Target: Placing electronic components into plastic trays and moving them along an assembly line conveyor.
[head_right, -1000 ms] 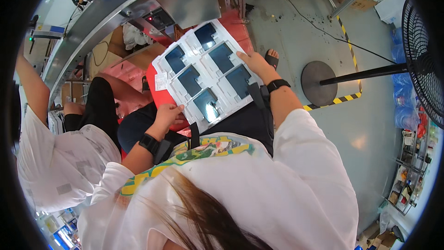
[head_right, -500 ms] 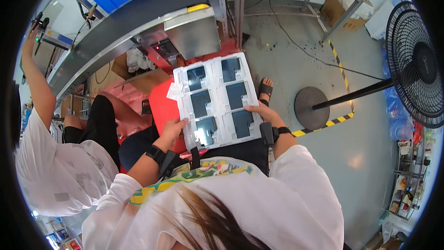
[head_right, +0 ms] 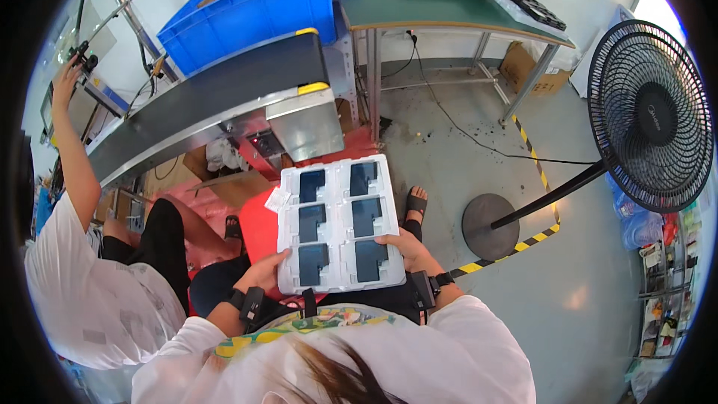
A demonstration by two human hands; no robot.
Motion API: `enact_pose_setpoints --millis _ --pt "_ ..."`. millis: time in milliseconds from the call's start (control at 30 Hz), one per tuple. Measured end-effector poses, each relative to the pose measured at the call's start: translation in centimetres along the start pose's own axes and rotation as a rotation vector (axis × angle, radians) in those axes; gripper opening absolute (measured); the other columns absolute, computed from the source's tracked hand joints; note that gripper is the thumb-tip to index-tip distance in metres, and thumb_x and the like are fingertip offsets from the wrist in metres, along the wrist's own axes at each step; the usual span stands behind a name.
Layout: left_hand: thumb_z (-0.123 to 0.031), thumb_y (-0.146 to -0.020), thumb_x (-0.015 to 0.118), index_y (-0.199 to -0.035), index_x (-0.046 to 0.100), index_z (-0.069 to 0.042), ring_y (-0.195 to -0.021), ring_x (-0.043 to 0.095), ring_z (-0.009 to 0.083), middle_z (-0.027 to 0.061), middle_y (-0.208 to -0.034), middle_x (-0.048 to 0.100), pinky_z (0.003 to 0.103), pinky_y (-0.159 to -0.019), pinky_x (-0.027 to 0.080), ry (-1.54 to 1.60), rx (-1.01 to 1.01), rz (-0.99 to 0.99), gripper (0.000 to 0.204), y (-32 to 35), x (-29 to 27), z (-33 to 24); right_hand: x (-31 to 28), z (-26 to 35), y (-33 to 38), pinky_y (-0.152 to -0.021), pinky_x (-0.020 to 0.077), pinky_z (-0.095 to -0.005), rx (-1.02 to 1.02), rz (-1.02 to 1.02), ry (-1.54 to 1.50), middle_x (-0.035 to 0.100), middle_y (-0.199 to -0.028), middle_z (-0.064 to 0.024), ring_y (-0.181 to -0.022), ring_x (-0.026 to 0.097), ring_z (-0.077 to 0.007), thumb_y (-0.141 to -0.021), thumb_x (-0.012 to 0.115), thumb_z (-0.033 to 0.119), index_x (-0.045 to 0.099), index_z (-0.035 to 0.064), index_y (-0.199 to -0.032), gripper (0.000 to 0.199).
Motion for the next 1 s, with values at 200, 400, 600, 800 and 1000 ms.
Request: enact_pose_setpoints --millis 200,400,600,800,1000 --pt "-0.026 -0.088 0.058 -0.119 0.050 -0.001 -0.102 0.058 0.0196 0.0096 -0.111 0.060 0.034 -0.088 0.046 0.026 -0.003 0.114 0.041 1.4 2.0 -1.2 -0.8 -0.3 1.5 -0.082 0.0499 -0.0383 -0.040 -0.072 -0.021 0.059 -0.105 -0.0106 -0.095 0.059 -0.0231 -0.074 0.064 0.001 0.049 0.0034 -0.118 0.046" --pt "-0.024 -0.087 0.060 -0.111 0.054 -0.001 -0.092 0.061 0.0146 0.0077 -0.103 0.062 0.027 -0.079 0.049 0.030 0.077 0.265 0.035 1.6 7.5 -2.8 -1.8 1.9 8.0 -0.083 0.0491 -0.0357 -0.210 -0.208 -0.063 0.059 -0.106 -0.0097 -0.094 0.059 -0.0206 -0.075 0.062 0.000 0.048 0.0021 -0.118 0.046" --pt "-0.027 -0.085 0.063 -0.110 0.047 -0.001 -0.089 0.061 0.0167 0.0076 -0.100 0.059 0.031 -0.074 0.052 -0.018 -0.026 0.327 0.040 -0.1 12.9 -2.5 -3.9 2.8 15.0 -0.082 0.0501 -0.0365 -0.290 -0.314 -0.146 0.058 -0.110 -0.0119 -0.095 0.060 -0.0231 -0.076 0.059 -0.001 0.046 0.0026 -0.123 0.049" --pt "-0.028 -0.088 0.058 -0.114 0.049 0.000 -0.096 0.061 0.0184 0.0104 -0.105 0.061 0.033 -0.083 0.051 -0.270 -0.083 0.434 0.038 -2.5 17.2 -3.4 -5.6 2.1 19.2 -0.080 0.0510 -0.0375 -0.425 -0.469 -0.256 0.058 -0.108 -0.0132 -0.092 0.061 -0.0249 -0.075 0.058 -0.001 0.047 0.0001 -0.120 0.047" --pt "-0.022 -0.090 0.055 -0.116 0.050 0.002 -0.096 0.062 0.0204 0.0123 -0.108 0.061 0.032 -0.083 0.050 -0.150 0.036 0.640 0.036 -2.7 23.3 -11.2 -5.3 7.6 19.5 -0.082 0.0508 -0.0386 -0.578 -0.433 -0.351 0.058 -0.110 -0.0138 -0.093 0.061 -0.0267 -0.075 0.059 0.000 0.046 0.0003 -0.122 0.048"
Point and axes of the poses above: each hand's wrist, its own y-axis away from the middle knuckle, its own x-axis out of the palm, z = x × y, the point moved 5 cm from there along -y, towards the middle knuckle
